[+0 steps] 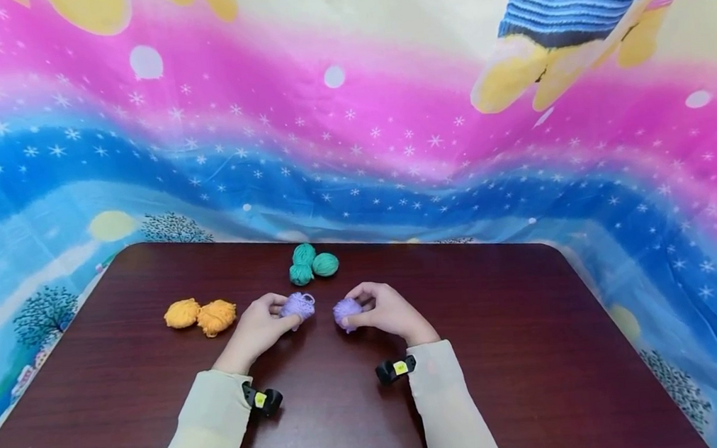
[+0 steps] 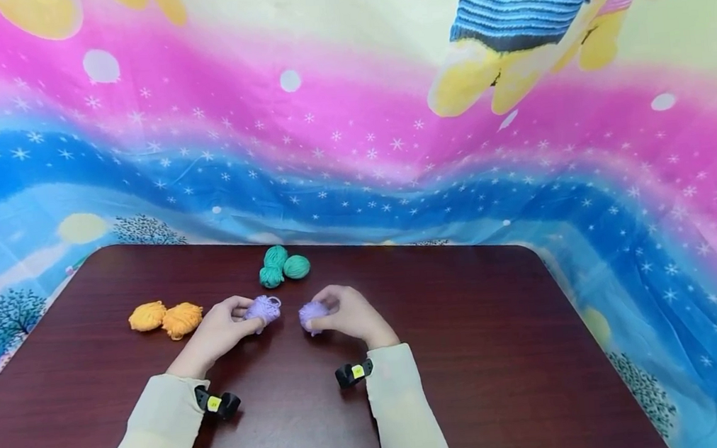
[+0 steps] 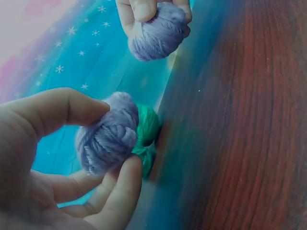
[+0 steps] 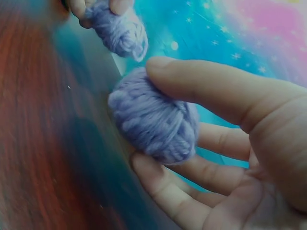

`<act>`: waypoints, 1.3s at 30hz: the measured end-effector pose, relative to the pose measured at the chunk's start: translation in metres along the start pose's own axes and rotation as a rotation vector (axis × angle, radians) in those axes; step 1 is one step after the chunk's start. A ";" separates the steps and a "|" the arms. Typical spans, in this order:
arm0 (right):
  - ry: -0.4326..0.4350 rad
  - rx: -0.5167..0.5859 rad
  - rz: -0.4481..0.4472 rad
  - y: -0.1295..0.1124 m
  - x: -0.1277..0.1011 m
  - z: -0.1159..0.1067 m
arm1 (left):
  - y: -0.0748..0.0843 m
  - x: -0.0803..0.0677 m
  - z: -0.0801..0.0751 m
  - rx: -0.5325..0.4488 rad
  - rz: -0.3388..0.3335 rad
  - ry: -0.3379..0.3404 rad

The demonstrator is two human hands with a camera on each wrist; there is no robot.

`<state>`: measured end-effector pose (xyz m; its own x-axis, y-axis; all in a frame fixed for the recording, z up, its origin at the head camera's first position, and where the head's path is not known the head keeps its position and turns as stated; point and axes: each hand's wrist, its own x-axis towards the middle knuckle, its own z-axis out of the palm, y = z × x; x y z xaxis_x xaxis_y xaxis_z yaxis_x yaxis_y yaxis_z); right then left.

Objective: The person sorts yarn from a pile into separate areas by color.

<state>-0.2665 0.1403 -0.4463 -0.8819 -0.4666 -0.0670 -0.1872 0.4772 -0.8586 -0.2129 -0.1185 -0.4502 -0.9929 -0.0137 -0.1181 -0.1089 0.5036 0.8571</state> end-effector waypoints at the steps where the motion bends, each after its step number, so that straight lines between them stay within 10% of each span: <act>1: 0.006 0.010 0.009 0.000 0.001 0.001 | 0.000 0.000 -0.001 -0.001 -0.014 0.000; 39: -0.030 0.026 0.131 -0.017 0.004 0.038 | 0.001 -0.008 -0.007 0.107 -0.117 -0.116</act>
<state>-0.2506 0.1017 -0.4517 -0.8846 -0.4239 -0.1945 -0.0598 0.5166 -0.8542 -0.2051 -0.1238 -0.4452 -0.9609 0.0193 -0.2761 -0.2112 0.5935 0.7766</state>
